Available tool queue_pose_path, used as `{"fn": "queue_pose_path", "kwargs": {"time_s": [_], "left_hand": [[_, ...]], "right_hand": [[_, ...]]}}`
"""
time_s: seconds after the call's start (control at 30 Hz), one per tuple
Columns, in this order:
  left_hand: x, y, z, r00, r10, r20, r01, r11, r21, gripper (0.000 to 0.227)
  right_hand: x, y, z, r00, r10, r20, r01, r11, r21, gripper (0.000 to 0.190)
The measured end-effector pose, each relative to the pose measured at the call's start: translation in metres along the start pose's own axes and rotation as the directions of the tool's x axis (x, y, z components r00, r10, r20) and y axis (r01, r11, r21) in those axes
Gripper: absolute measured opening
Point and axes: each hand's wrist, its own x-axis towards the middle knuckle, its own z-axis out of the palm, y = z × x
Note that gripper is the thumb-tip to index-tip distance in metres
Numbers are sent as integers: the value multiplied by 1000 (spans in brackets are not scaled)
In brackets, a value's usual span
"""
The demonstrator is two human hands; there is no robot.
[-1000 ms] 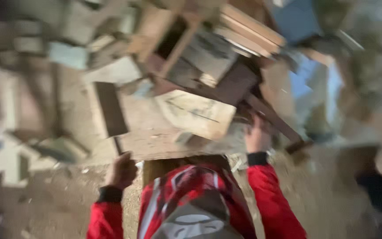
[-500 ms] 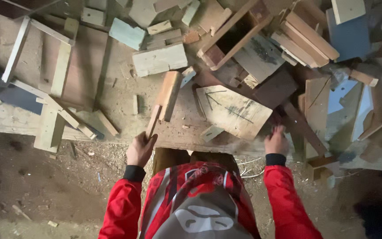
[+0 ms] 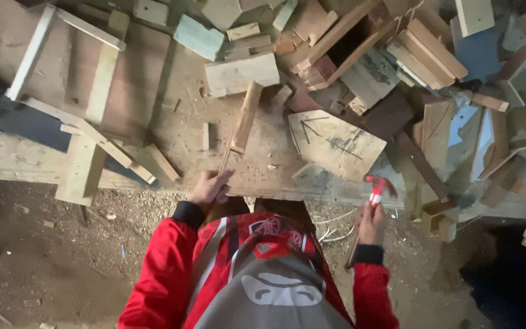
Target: The person repeatedly strikes small pieces of wood with a hammer on a cluttered workbench. They pick up and reposition several wood pieces, then continue hammering them. The person also briefly handles a larger wooden frame and a small white object before resuming hammering.
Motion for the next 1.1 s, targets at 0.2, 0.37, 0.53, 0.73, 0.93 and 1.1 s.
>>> {"fn": "queue_pose_path", "kwargs": {"time_s": [0.2,0.37,0.53,0.73,0.93,1.1], "left_hand": [[-30,31,34,966,-97,241,154,960,-233,20],[-75,72,62,978,-71,198,128,947,-295,25],[-102,87,62,916,146,373,-69,975,-212,36],[-85,92,47,828,331,452,-228,936,-268,36],[-78,110,29,802,366,472,-179,901,-395,49],[-70,121,21,648,516,561,-220,831,-511,44]], "right_hand": [[-52,-96,64,924,93,372,-176,965,196,36],[-81,-176,99,798,-49,601,-195,922,334,72],[-99,-231,104,796,-337,502,282,941,185,73],[-99,-276,117,722,-484,495,484,864,139,72],[-111,-305,134,595,-656,464,687,715,130,55],[-114,-322,135,590,-558,583,625,773,107,44]]}}
